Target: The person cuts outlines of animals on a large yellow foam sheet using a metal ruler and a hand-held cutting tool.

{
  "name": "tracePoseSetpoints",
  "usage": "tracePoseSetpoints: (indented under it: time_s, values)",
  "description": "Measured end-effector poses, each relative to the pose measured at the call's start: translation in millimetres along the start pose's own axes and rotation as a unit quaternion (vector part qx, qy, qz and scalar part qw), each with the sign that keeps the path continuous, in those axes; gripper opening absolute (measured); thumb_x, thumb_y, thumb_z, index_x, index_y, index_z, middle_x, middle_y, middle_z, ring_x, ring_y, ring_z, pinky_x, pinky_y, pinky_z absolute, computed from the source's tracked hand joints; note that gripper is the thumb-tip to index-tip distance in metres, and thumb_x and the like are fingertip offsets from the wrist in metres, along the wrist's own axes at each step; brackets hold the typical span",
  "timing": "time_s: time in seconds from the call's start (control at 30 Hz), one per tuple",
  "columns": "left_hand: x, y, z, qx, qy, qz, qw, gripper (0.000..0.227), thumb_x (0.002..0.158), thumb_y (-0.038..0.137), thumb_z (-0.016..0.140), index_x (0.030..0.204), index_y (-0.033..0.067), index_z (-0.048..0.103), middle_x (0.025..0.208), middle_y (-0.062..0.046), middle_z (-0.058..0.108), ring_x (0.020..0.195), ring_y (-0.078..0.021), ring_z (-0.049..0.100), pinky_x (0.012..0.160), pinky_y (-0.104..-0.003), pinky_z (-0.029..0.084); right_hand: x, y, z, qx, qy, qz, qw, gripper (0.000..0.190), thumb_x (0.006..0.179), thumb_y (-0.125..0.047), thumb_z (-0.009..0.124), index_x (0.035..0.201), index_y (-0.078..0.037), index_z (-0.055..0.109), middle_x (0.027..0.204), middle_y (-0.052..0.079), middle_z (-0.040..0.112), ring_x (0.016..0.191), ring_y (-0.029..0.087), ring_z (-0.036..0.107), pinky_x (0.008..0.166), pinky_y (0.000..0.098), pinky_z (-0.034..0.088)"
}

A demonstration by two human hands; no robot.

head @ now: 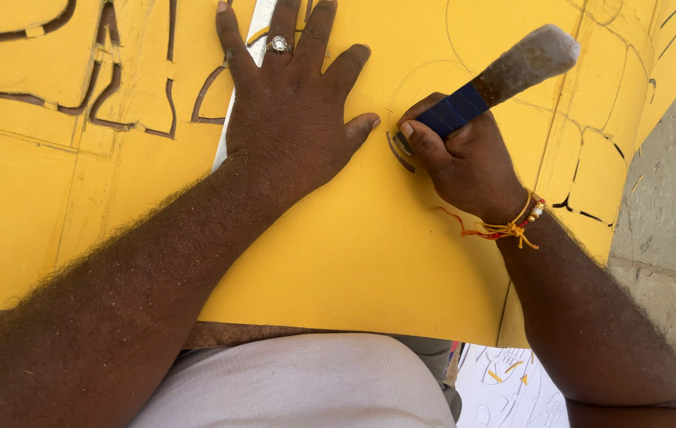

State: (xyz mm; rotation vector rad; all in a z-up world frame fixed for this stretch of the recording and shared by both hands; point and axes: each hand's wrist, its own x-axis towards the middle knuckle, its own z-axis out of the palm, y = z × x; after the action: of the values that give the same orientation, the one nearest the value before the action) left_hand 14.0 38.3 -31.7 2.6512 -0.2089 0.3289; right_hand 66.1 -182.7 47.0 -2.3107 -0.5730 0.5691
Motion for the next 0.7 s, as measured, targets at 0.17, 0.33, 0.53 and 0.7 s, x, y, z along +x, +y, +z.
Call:
tracePoseSetpoints:
  time_s: [0.17, 0.33, 0.53, 0.7]
  values:
    - [1, 1, -1, -0.004, -0.005, -0.006, 1.0, 0.067, 0.104, 0.059, 0.071, 0.15, 0.0116, 0.058, 0.168, -0.024, 0.029, 0.159, -0.0429, 0.016, 0.115, -0.085, 0.002, -1, -2, -3, 0.01, -0.014, 0.03, 0.999, 0.017, 0.109, -0.018, 0.062, 0.101, -0.004, 0.066, 0.077, 0.002, 0.063, 0.068, 0.01, 0.061, 0.063, 0.0278, 0.052]
    - [1, 2, -2, -0.003, -0.007, -0.007, 1.0, 0.069, 0.103, 0.059, 0.071, 0.152, 0.0122, 0.058, 0.168, -0.023, 0.027, 0.158, -0.0426, 0.015, 0.114, -0.086, 0.004, -3, 1, -5, 0.008, -0.027, 0.027, 0.999, 0.016, 0.109, -0.018, 0.062, 0.103, -0.004, 0.067, 0.079, 0.002, 0.064, 0.07, 0.01, 0.06, 0.065, 0.0274, 0.052]
    - [1, 0, -1, 0.011, -0.023, -0.011, 1.0, 0.069, 0.103, 0.061, 0.07, 0.153, 0.0142, 0.057, 0.17, -0.022, 0.024, 0.159, -0.0413, 0.012, 0.114, -0.086, 0.006, -6, 2, -11, -0.024, -0.041, -0.016, 0.999, 0.016, 0.11, -0.018, 0.063, 0.104, -0.004, 0.069, 0.081, 0.002, 0.065, 0.073, 0.01, 0.061, 0.067, 0.0278, 0.052]
    - [-2, 0, 1, 0.019, -0.032, -0.007, 0.999, 0.067, 0.106, 0.06, 0.069, 0.152, 0.013, 0.056, 0.171, -0.023, 0.023, 0.16, -0.0428, 0.011, 0.116, -0.086, 0.004, -5, 0, -17, -0.032, -0.075, 0.0, 0.997, 0.014, 0.107, -0.019, 0.064, 0.106, -0.006, 0.069, 0.081, 0.001, 0.066, 0.071, 0.01, 0.061, 0.065, 0.0275, 0.053]
